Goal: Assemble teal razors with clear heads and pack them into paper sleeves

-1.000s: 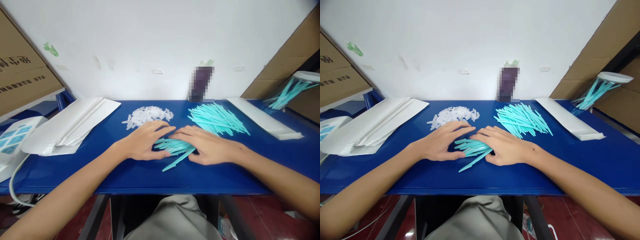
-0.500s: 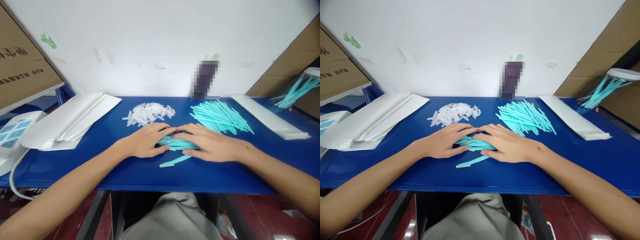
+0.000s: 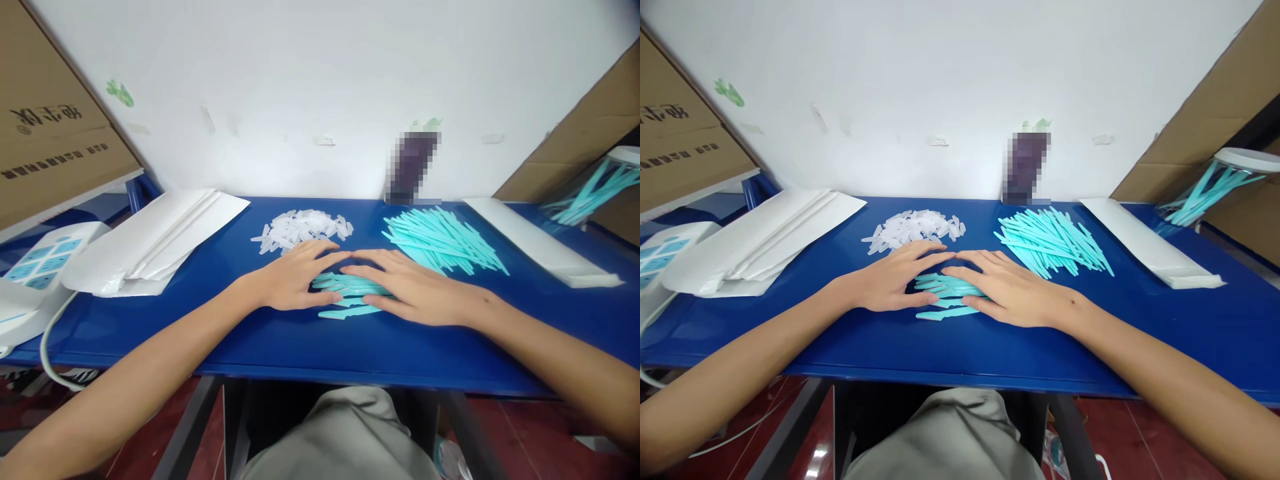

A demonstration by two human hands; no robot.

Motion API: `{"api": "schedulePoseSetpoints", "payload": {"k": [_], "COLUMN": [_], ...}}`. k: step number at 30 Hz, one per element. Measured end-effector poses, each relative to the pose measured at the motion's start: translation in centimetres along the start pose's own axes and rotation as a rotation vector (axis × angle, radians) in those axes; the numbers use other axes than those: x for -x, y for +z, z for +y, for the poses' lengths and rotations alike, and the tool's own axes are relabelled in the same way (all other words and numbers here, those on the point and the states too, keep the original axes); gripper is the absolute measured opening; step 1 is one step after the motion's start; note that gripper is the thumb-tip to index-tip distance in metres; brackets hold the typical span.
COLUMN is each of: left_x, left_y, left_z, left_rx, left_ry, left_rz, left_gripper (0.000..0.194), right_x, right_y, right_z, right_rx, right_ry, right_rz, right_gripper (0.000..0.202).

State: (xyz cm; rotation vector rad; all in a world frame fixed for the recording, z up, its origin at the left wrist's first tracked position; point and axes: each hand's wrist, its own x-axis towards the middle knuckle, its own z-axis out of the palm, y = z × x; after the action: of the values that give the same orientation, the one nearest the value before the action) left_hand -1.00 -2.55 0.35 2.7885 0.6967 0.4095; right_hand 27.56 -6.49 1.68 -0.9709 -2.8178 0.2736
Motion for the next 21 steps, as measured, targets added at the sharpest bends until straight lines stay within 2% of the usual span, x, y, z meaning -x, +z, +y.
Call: {"api": "schedulePoseSetpoints", "payload": {"k": [2, 5, 7, 11, 14, 17, 21], "left_x": [-0.1, -0.2, -0.2, -0.1, -0.1, 0.0, 0.1], "left_y": [-0.1, -0.1, -0.1, -0.1, -0.1, -0.1, -0.1], "left_z": [0.5, 1.1, 1.3, 1.1, 0.8, 0.5, -0.1], "left_rx": [0.021, 0.036, 0.043, 0.033, 0.004, -0.031, -0.079], "left_ry": [-0.006, -0.064, -0.1, -0.081, -0.05, -0.039, -0.06], "left_rz": [-0.02, -0.114, -0.155, -0.128, -0.088, -0.048, -0.036], "left_gripper": [0.089, 0.108, 0.112, 0.104, 0.087, 0.067, 0.059], "right_x": [0.0, 0.0, -0.1, -0.2, -0.2, -0.1, 0.0], "right_y": [0.1, 0.3, 0.4, 0.0, -0.5, -0.6, -0.4], "right_z": [-0.2, -0.5, -0.5, -0.4, -0.4, -0.5, -0.8], "right_rx": [0.025, 0.052, 0.057, 0.069, 0.098, 0.119, 0.13], "right_ry": [-0.01, -0.024, -0.038, -0.085, -0.142, -0.188, -0.222], "right_rz": [0.001, -0.009, -0.014, 0.05, 0.097, 0.087, 0.069], "right_gripper": [0.056, 0.059, 0.06, 0.052, 0.044, 0.041, 0.04]}}
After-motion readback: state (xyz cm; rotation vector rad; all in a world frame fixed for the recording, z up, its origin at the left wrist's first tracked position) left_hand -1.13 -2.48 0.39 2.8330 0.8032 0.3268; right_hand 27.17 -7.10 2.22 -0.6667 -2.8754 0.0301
